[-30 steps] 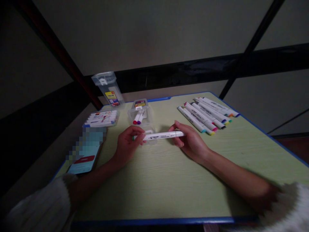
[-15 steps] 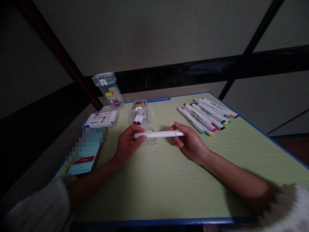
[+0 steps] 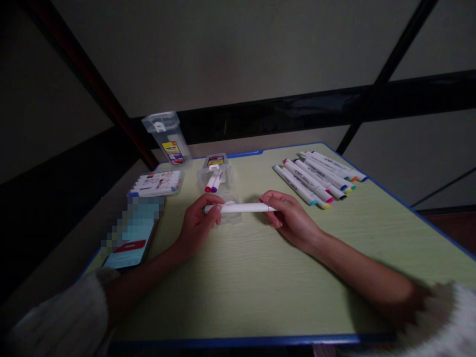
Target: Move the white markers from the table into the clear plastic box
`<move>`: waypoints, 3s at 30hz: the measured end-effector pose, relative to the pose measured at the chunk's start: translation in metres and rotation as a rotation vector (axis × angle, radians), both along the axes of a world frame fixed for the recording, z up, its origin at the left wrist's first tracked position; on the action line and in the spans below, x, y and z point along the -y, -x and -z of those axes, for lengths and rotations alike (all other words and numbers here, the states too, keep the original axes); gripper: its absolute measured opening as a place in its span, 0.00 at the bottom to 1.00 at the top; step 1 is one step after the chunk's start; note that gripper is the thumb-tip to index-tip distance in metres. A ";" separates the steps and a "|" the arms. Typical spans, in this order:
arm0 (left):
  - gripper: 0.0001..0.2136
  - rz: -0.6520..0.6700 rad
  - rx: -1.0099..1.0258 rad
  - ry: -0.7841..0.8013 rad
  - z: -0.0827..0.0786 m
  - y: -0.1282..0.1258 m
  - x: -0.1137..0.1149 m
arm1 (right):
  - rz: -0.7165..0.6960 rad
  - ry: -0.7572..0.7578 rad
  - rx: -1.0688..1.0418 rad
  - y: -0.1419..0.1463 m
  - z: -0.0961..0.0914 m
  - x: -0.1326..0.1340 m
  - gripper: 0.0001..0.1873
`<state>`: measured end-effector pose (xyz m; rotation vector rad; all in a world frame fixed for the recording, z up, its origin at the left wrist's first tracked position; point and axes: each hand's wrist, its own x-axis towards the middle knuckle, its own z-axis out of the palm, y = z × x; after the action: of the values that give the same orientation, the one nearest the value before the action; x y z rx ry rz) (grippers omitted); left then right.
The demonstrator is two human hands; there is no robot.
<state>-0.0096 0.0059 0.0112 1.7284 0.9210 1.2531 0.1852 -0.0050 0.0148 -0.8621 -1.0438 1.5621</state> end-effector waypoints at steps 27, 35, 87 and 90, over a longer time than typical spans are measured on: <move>0.17 -0.021 -0.031 0.005 0.002 0.001 0.000 | 0.043 -0.011 0.053 0.001 -0.002 0.004 0.09; 0.17 -0.029 -0.025 0.008 0.002 0.002 0.000 | 0.010 -0.047 0.059 0.001 -0.005 0.005 0.07; 0.04 -0.090 0.029 0.003 -0.001 0.000 -0.001 | -0.059 -0.013 0.051 0.000 -0.003 0.002 0.05; 0.04 -0.104 0.047 0.008 -0.001 -0.001 -0.001 | -0.055 -0.022 0.056 0.000 -0.002 0.003 0.05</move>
<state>-0.0089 0.0073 0.0118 1.6555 0.9979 1.3500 0.1849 -0.0080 0.0170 -0.8728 -1.1318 1.5769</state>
